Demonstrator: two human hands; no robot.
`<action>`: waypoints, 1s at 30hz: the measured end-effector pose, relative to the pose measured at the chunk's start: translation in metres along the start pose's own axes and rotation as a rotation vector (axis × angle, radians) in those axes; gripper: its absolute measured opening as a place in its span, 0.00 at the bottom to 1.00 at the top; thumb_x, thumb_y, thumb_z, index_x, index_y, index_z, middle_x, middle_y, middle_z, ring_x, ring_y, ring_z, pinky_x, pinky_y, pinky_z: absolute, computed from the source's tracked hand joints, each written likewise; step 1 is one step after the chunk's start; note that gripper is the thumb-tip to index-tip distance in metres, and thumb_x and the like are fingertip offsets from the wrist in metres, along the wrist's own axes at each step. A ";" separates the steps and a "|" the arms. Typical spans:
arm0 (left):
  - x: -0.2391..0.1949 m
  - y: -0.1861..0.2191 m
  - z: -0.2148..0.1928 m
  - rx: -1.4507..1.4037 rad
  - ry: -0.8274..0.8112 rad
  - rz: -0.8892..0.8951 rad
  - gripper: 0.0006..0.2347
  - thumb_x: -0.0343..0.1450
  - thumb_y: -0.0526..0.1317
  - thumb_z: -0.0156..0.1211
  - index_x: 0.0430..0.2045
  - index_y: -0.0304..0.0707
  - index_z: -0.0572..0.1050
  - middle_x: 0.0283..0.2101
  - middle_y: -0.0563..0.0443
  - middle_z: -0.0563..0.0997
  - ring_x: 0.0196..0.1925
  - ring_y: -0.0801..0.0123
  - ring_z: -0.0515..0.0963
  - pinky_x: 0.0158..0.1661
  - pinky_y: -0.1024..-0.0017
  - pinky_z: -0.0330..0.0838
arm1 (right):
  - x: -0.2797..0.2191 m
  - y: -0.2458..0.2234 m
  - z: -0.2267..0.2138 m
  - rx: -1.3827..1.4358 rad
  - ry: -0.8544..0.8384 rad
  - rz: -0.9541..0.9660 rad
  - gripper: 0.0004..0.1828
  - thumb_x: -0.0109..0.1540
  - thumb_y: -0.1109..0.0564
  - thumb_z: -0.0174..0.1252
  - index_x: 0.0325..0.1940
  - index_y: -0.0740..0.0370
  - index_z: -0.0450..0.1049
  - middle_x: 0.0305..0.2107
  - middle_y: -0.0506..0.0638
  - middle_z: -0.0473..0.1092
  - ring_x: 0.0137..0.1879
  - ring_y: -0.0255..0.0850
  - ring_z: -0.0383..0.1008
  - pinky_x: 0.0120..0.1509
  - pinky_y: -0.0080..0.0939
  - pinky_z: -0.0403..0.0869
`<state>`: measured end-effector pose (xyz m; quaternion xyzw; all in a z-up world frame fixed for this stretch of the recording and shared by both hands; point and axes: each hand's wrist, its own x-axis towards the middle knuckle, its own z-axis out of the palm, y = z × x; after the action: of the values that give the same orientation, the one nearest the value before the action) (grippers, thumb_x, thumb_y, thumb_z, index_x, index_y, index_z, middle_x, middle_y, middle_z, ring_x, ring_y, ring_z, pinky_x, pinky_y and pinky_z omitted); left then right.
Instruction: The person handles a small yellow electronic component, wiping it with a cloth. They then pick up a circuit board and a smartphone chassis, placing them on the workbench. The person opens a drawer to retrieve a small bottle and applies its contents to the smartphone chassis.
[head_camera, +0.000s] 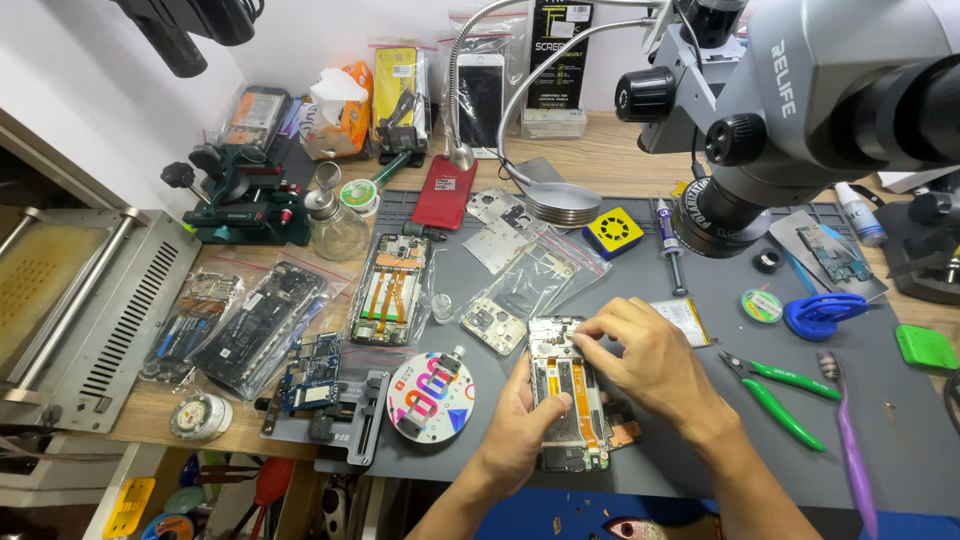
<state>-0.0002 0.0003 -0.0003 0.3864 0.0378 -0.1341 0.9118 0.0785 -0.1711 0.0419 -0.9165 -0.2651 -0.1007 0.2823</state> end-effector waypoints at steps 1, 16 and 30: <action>0.001 -0.003 -0.002 -0.001 0.001 0.001 0.23 0.73 0.27 0.53 0.66 0.32 0.63 0.49 0.31 0.83 0.44 0.52 0.86 0.45 0.57 0.86 | 0.001 0.001 -0.001 0.000 -0.001 -0.002 0.05 0.63 0.51 0.63 0.36 0.50 0.81 0.30 0.40 0.75 0.38 0.40 0.70 0.45 0.42 0.69; 0.003 0.002 0.012 -0.155 0.036 -0.082 0.23 0.73 0.30 0.53 0.65 0.30 0.62 0.58 0.25 0.79 0.57 0.37 0.83 0.50 0.40 0.82 | -0.050 -0.031 -0.035 0.237 -0.008 0.895 0.17 0.62 0.44 0.64 0.53 0.43 0.86 0.40 0.44 0.84 0.46 0.35 0.82 0.59 0.35 0.74; 0.022 -0.047 0.038 -0.088 -0.234 -0.041 0.26 0.76 0.37 0.60 0.72 0.40 0.64 0.57 0.57 0.81 0.36 0.89 0.75 0.31 0.89 0.67 | -0.114 0.013 -0.017 -0.077 0.192 0.661 0.49 0.48 0.47 0.72 0.73 0.56 0.69 0.67 0.53 0.71 0.71 0.47 0.70 0.72 0.49 0.66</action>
<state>0.0070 -0.0632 -0.0107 0.3266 -0.0552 -0.1953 0.9231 -0.0112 -0.2387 0.0114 -0.9492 0.0777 -0.0994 0.2882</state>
